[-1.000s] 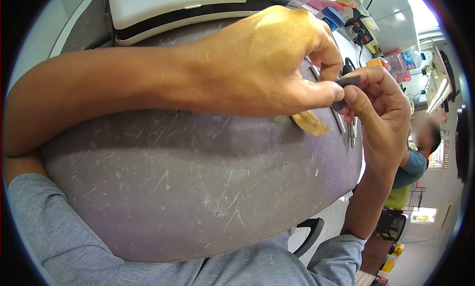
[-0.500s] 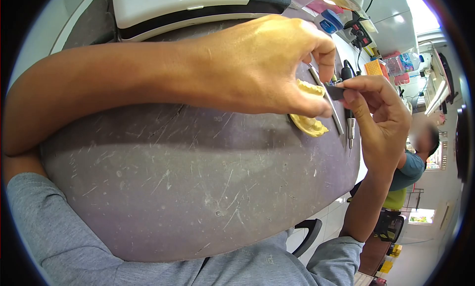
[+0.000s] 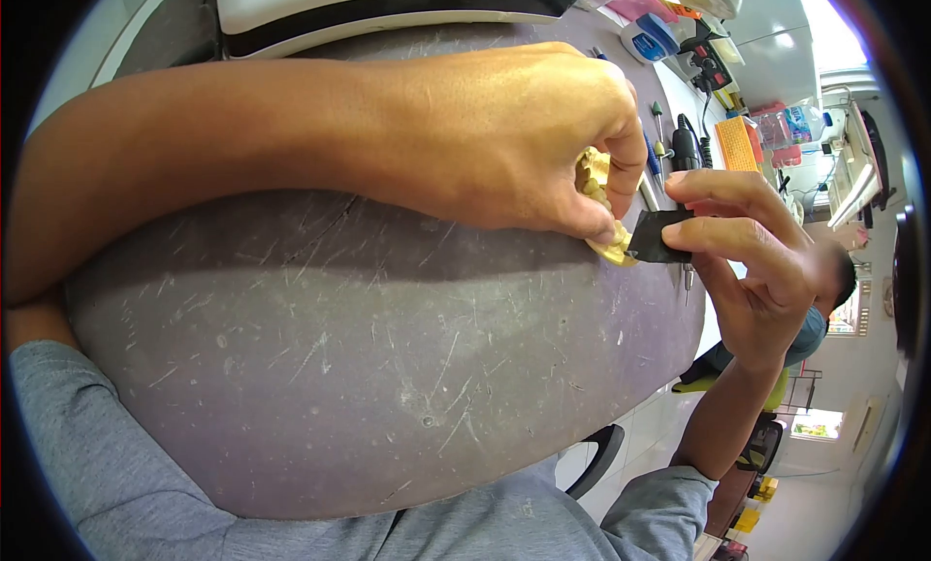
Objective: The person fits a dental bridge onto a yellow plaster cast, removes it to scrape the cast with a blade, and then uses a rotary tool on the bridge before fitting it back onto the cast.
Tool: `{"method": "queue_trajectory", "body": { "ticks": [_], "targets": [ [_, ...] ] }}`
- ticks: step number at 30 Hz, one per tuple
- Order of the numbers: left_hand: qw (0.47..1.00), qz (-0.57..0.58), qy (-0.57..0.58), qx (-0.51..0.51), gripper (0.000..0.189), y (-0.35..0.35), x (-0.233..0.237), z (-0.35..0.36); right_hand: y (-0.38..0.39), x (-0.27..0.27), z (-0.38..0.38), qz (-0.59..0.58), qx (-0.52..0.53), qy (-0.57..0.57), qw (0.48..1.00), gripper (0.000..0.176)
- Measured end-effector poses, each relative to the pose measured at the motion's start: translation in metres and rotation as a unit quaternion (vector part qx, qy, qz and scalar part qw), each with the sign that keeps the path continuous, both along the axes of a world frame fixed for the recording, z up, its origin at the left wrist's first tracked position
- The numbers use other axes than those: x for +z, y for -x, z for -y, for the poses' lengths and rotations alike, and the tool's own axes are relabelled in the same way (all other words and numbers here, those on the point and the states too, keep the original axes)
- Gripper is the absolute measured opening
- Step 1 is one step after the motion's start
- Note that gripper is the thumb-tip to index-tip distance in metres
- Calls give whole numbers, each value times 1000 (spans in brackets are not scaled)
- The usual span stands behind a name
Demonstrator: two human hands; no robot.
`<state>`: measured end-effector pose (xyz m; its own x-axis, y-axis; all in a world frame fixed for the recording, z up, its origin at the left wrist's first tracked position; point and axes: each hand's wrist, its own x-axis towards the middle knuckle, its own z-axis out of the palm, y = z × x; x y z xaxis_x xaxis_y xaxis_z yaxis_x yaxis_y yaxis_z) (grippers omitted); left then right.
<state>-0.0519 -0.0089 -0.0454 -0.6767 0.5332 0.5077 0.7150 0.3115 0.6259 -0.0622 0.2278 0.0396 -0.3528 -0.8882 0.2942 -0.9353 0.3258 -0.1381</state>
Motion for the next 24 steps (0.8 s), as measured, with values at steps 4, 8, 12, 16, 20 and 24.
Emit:
{"method": "queue_trajectory", "body": {
  "ticks": [4, 8, 12, 16, 20, 24],
  "targets": [
    [1000, -6, -6, 4, 21, 0, -1, -1, 1, 1, 1, 15, 9, -3, 1000, 18],
    [1000, -15, -10, 7, 20, -1, -1, -1, 0, 3, 4, 12, 13, -21, 1000, 19],
    [1000, -11, -19, 2, 20, 0, -2, 0, 0, 4, 6, 23, 13, -20, 999, 20],
    [1000, 19, -23, 3, 20, -5, 1, 3, 2, 4, 5, 23, 21, -27, 999, 20],
    [999, 46, -23, -1, 22, -7, 3, 4, 1, 5, 6, 25, 29, -33, 999, 22],
    [999, 32, -25, 2, 23, -9, 2, 6, 0, 5, 8, 31, 28, -36, 998, 23]
  ]
}}
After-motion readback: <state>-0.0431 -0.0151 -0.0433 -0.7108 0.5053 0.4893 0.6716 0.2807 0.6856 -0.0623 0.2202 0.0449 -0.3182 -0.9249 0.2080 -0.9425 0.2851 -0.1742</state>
